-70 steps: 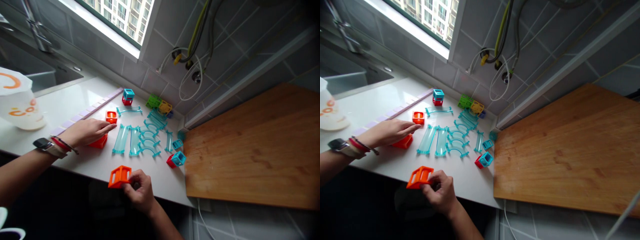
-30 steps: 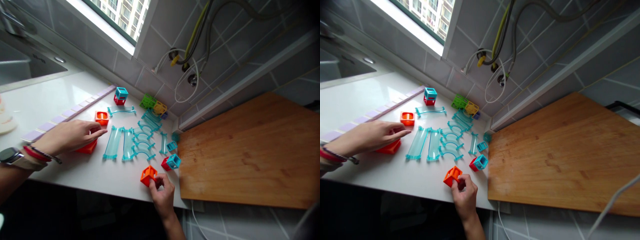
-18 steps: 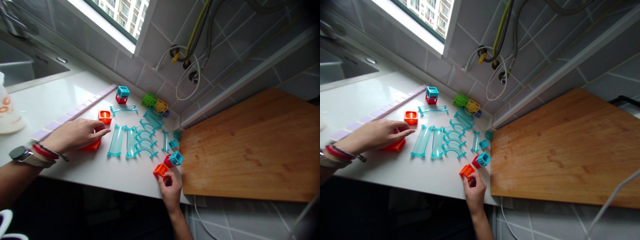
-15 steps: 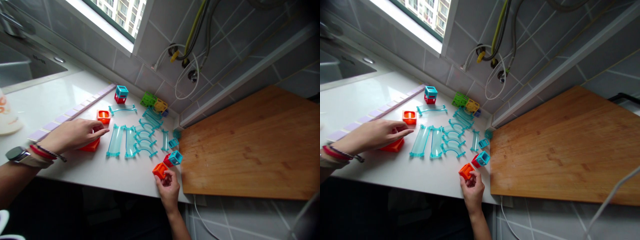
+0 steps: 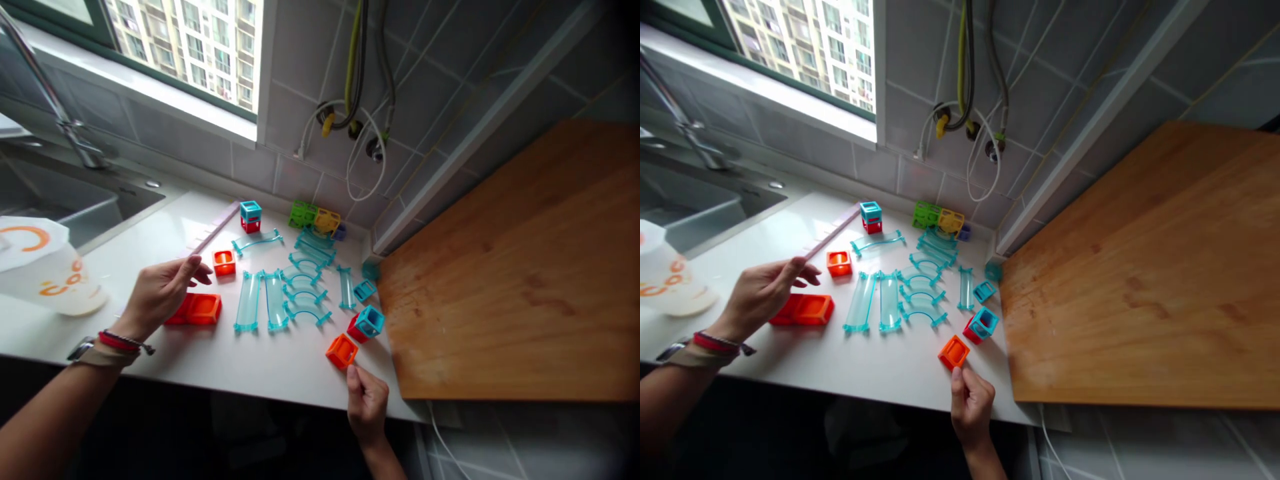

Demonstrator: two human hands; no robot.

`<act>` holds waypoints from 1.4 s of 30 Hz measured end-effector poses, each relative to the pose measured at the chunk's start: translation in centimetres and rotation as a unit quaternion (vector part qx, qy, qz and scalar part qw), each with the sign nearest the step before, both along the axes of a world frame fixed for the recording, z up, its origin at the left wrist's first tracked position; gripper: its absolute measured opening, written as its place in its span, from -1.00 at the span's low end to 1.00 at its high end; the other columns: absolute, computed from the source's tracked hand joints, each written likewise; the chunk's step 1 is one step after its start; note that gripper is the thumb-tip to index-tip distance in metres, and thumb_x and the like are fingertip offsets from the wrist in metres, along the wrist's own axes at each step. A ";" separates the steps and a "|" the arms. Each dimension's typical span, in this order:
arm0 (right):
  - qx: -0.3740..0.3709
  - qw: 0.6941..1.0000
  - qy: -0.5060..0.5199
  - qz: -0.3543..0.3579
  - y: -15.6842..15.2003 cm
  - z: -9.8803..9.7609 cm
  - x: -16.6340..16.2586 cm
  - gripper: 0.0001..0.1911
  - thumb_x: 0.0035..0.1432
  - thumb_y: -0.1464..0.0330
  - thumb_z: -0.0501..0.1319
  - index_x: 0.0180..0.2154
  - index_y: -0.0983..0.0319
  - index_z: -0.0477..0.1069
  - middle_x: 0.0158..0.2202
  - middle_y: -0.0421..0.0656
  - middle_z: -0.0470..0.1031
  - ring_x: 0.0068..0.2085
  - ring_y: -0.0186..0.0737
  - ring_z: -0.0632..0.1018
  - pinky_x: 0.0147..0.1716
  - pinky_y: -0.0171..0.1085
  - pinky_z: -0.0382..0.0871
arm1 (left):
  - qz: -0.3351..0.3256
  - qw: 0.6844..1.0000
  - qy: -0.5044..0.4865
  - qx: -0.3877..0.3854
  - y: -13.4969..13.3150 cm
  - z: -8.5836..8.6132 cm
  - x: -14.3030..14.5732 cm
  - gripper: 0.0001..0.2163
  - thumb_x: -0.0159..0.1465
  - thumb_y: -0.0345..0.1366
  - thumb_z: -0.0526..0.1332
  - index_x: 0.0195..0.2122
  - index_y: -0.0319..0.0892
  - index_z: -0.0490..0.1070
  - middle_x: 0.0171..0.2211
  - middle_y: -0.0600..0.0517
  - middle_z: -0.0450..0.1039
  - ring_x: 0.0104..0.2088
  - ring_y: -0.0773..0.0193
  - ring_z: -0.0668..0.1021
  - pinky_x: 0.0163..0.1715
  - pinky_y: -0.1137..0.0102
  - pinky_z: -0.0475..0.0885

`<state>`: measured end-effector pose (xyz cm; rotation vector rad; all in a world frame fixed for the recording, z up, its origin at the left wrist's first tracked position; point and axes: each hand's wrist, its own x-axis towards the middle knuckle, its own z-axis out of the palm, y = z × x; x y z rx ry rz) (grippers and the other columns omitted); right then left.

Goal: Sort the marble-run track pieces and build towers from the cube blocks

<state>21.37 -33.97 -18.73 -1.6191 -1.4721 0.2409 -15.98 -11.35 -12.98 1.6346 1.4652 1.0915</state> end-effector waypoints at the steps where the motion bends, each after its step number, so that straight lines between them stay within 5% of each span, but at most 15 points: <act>1: 0.002 1.000 0.005 -0.005 0.0 0.1 -0.1 -0.53 0.39 0.32 0.12 -0.56 0.16 0.02 -0.62 -0.32 -0.01 -0.60 -0.36 0.14 -0.53 -0.23 -0.08 | 0.022 1.000 -0.010 0.000 -0.4 0.4 0.1 -0.48 0.39 0.12 0.14 -0.20 -0.31 0.58 -0.34 -0.10 0.65 -0.33 0.17 0.64 -0.27 0.35 0.56; 6: 0.035 0.998 0.050 -0.013 -0.9 0.1 -3.1 -0.56 0.38 0.37 0.10 -0.55 0.14 0.01 -0.62 -0.32 -0.02 -0.62 -0.33 0.13 -0.54 -0.22 -0.10 | 0.109 0.989 0.094 0.022 -3.0 1.2 -0.4 -0.56 0.41 0.08 0.12 -0.16 -0.19 0.60 -0.20 -0.05 0.66 -0.18 0.08 0.66 -0.09 0.27 0.54; 10: 0.059 0.983 0.039 0.171 -0.1 1.0 -8.9 -0.55 0.33 0.39 0.12 -0.55 0.14 -0.07 -0.63 -0.33 -0.03 -0.61 -0.34 0.11 -0.52 -0.21 -0.11 | -0.004 0.978 0.199 0.062 -4.6 -0.2 -1.8 -0.51 0.32 0.12 0.23 0.14 -0.06 0.46 0.12 -0.10 0.54 0.11 -0.07 0.57 0.14 0.13 0.45; 13: 0.011 0.952 0.060 0.300 2.6 2.7 -12.5 -0.51 0.33 0.33 0.16 -0.56 0.14 -0.06 -0.63 -0.33 0.01 -0.61 -0.36 0.11 -0.54 -0.24 -0.08 | -0.101 0.959 0.251 0.079 -5.2 -1.2 -3.1 -0.37 0.26 0.08 0.32 0.30 -0.04 0.30 0.26 -0.15 0.42 0.23 -0.10 0.49 0.21 0.07 0.41; 19: -0.014 0.935 0.140 0.324 8.1 3.7 -14.6 -0.59 0.30 0.28 0.22 -0.59 0.17 0.22 -0.62 -0.32 0.21 -0.58 -0.38 0.28 -0.54 -0.34 0.13 | -0.094 0.960 0.247 0.093 -7.7 0.0 -3.7 -0.55 0.32 -0.03 0.30 0.19 -0.05 0.43 0.11 -0.12 0.55 0.07 -0.05 0.62 0.07 0.15 0.55; 22: -0.051 0.925 0.211 0.313 8.5 2.6 -14.6 -0.86 0.26 0.25 0.28 -0.24 0.19 0.47 -0.51 -0.30 0.40 -0.54 -0.36 0.39 -0.50 -0.37 0.28 | -0.103 0.964 0.219 0.107 -10.5 1.3 -2.4 -0.54 0.30 -0.07 0.35 0.20 0.02 0.42 0.11 -0.09 0.56 0.05 -0.05 0.63 0.04 0.14 0.58; 24: -0.082 0.912 0.248 0.317 8.3 2.2 -14.3 -0.51 0.19 0.18 0.36 0.11 0.17 0.40 -0.38 -0.27 0.50 -0.54 -0.38 0.40 -0.53 -0.39 0.31 | -0.122 0.964 0.210 0.111 -12.5 1.7 -1.2 -0.52 0.28 -0.11 0.37 0.22 0.10 0.39 0.10 -0.06 0.57 0.03 -0.04 0.65 0.00 0.15 0.61; 26: -0.100 0.904 0.243 0.338 8.2 2.2 -14.0 -0.25 0.10 0.12 0.44 0.26 0.14 0.29 -0.29 -0.23 0.55 -0.51 -0.35 0.44 -0.51 -0.38 0.35 | -0.135 0.963 0.202 0.118 -14.1 1.9 0.0 -0.49 0.27 -0.15 0.39 0.24 0.16 0.36 0.09 -0.04 0.57 0.01 -0.03 0.66 -0.05 0.17 0.65; 30: -0.102 0.896 0.216 0.375 8.1 2.9 -13.5 -0.38 0.03 0.05 0.46 0.07 0.15 0.42 -0.32 -0.22 0.55 -0.37 -0.24 0.52 -0.38 -0.33 0.40 | -0.134 0.964 0.194 0.127 -15.8 2.1 1.9 -0.45 0.23 -0.18 0.42 0.24 0.20 0.33 0.08 -0.05 0.57 0.03 -0.02 0.65 -0.04 0.16 0.65; 37: -0.084 0.896 0.238 0.366 7.8 2.8 -13.5 -0.50 0.05 0.00 0.43 -0.13 0.20 0.43 -0.39 -0.25 0.50 -0.43 -0.29 0.46 -0.43 -0.35 0.34 | -0.135 0.970 0.177 0.102 -16.6 3.4 2.6 -0.47 0.21 -0.22 0.43 0.19 0.20 0.37 0.04 -0.01 0.59 -0.01 0.00 0.66 -0.04 0.16 0.65; 42: -0.090 0.911 0.258 0.309 8.0 2.8 -13.4 -0.59 0.25 0.00 0.27 -0.32 0.24 0.45 -0.49 -0.25 0.44 -0.48 -0.32 0.39 -0.48 -0.35 0.22 | -0.094 0.996 0.004 0.009 -17.0 3.7 2.9 -0.65 0.26 -0.22 0.40 0.07 0.10 0.47 0.08 -0.05 0.55 0.08 -0.03 0.62 0.01 0.13 0.64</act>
